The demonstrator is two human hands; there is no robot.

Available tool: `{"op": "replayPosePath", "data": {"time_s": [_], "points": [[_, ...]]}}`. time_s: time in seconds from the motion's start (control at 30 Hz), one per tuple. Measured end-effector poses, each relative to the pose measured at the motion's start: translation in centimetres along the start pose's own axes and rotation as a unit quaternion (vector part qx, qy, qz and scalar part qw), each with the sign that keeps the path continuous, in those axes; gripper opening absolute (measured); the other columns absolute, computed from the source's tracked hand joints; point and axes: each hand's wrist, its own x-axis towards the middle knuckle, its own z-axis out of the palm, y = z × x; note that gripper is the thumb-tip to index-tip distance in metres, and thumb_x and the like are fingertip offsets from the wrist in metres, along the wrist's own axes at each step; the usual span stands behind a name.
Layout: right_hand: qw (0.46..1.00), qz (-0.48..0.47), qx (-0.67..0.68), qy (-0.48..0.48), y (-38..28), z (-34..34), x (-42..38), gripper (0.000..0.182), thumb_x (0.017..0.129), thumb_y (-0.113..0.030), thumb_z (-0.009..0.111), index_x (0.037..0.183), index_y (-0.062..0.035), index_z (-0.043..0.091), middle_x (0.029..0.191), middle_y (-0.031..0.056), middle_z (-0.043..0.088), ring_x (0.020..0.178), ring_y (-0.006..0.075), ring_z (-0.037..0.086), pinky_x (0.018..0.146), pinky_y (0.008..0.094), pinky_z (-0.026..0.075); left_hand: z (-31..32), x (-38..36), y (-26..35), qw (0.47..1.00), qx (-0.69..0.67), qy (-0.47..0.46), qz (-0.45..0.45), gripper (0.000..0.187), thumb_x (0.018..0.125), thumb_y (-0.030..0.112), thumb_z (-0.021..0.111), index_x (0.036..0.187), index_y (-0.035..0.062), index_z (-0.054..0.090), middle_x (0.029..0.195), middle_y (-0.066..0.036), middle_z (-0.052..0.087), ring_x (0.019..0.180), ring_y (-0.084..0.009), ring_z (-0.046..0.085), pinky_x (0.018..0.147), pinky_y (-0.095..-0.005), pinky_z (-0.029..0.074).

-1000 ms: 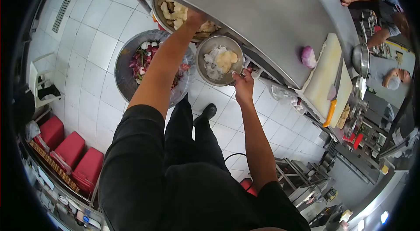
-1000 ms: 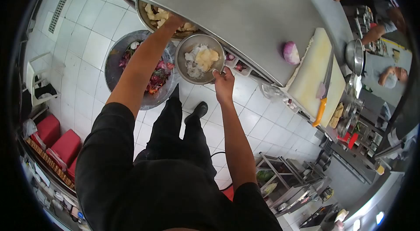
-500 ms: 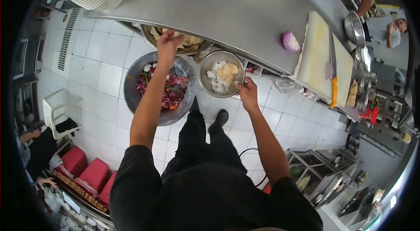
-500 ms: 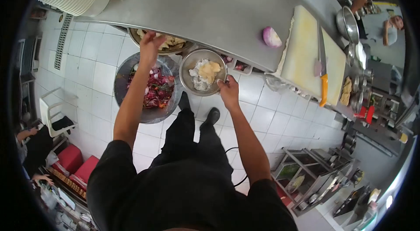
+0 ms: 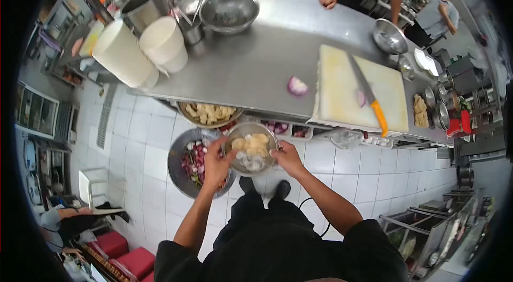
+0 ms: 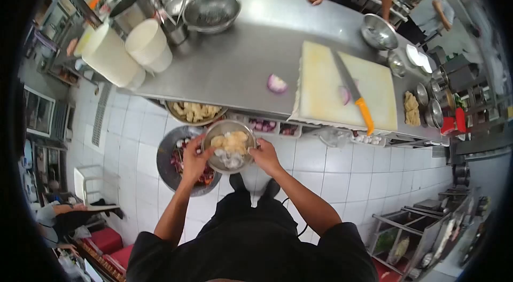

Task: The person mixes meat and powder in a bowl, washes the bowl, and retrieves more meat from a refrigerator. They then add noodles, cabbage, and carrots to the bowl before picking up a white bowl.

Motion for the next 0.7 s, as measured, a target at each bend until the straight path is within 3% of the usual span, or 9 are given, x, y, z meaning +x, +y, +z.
{"op": "replayPosePath", "data": {"time_s": [0.03,0.13,0.23,0.27,0.33,0.43,0.5,0.57,0.7], "points": [[1.000,-0.020,0.014,0.002,-0.3,-1.5,-0.9,0.030,0.080,-0.010,0.065,0.107,0.0029,0.062,0.078,0.0071,0.064,0.065,0.0133,0.056,0.057,0.0296,0.044,0.2,-0.9,2.1,0.999,0.036,-0.017,-0.034,0.054,0.081,0.011,0.073,0.129,-0.0010,0.053,0.113,-0.013,0.063,0.103,-0.0224,0.061,0.085,-0.0315,0.051],[0.996,-0.074,0.048,0.012,-0.4,-5.5,-3.5,0.025,0.078,-0.010,0.064,0.098,0.0046,0.064,0.077,0.0080,0.064,0.068,0.0148,0.058,0.059,0.0300,0.046,1.9,-2.8,5.7,0.995,-0.077,-0.012,-0.055,0.045,0.080,0.008,0.072,0.122,-0.0018,0.057,0.106,-0.011,0.064,0.094,-0.0206,0.063,0.079,-0.0312,0.053],[0.995,-0.059,0.074,0.003,-2.2,-11.8,-5.9,0.022,0.078,-0.008,0.064,0.096,0.0042,0.065,0.077,0.0065,0.064,0.069,0.0135,0.057,0.060,0.0298,0.046,4.5,-2.9,8.8,0.941,-0.242,-0.110,-0.209,0.029,0.080,0.006,0.071,0.107,0.0009,0.059,0.098,-0.007,0.064,0.085,-0.0184,0.064,0.072,-0.0328,0.056],[0.994,-0.074,0.077,0.008,-3.0,-13.6,-6.6,0.021,0.079,-0.009,0.065,0.096,0.0039,0.065,0.077,0.0054,0.064,0.068,0.0123,0.056,0.059,0.0290,0.045,6.3,-2.7,8.9,0.938,-0.285,-0.108,-0.166,0.020,0.081,0.004,0.070,0.093,0.0049,0.055,0.090,-0.004,0.062,0.077,-0.0170,0.064,0.065,-0.0344,0.057],[0.991,-0.102,0.087,0.022,-4.6,-17.3,-7.7,0.019,0.081,-0.010,0.066,0.095,0.0034,0.066,0.078,0.0034,0.064,0.065,0.0098,0.054,0.056,0.0274,0.043,8.5,-1.1,11.5,0.936,-0.285,-0.144,-0.151,0.020,0.081,0.004,0.070,0.091,0.0056,0.053,0.087,-0.005,0.061,0.077,-0.0178,0.064,0.064,-0.0354,0.058],[0.995,-0.079,0.021,0.063,-5.8,-22.9,-7.4,0.027,0.086,-0.017,0.067,0.107,0.0004,0.065,0.081,0.0027,0.066,0.066,0.0078,0.057,0.054,0.0236,0.043,11.7,3.9,15.4,0.929,-0.283,-0.195,-0.134,0.021,0.081,0.004,0.069,0.090,0.0051,0.051,0.086,-0.006,0.059,0.076,-0.0190,0.064,0.064,-0.0358,0.058],[0.987,-0.077,0.041,0.138,-7.3,-25.8,-7.6,0.025,0.089,-0.020,0.065,0.105,-0.0011,0.066,0.081,0.0011,0.066,0.063,0.0067,0.055,0.053,0.0215,0.040,13.9,8.8,16.6,0.925,-0.288,-0.218,-0.122,0.021,0.082,0.004,0.069,0.091,0.0039,0.050,0.087,-0.007,0.059,0.077,-0.0200,0.064,0.065,-0.0357,0.058],[0.970,-0.081,0.102,0.207,-7.6,-28.7,-8.7,0.024,0.091,-0.020,0.063,0.105,-0.0018,0.066,0.081,0.0005,0.066,0.062,0.0063,0.055,0.052,0.0207,0.040,17.1,15.3,16.0,0.918,-0.293,-0.243,-0.107,0.021,0.082,0.004,0.068,0.094,0.0023,0.050,0.089,-0.009,0.059,0.080,-0.0213,0.064,0.066,-0.0357,0.058],[0.906,-0.102,0.254,0.322,-6.1,-33.1,-10.9,0.021,0.092,-0.016,0.060,0.106,-0.0012,0.065,0.082,0.0008,0.065,0.063,0.0067,0.056,0.054,0.0210,0.043,22.0,27.2,17.6,0.923,-0.320,-0.192,-0.097,0.023,0.084,0.004,0.066,0.100,-0.0006,0.051,0.096,-0.013,0.060,0.087,-0.0238,0.063,0.071,-0.0375,0.057]]}}
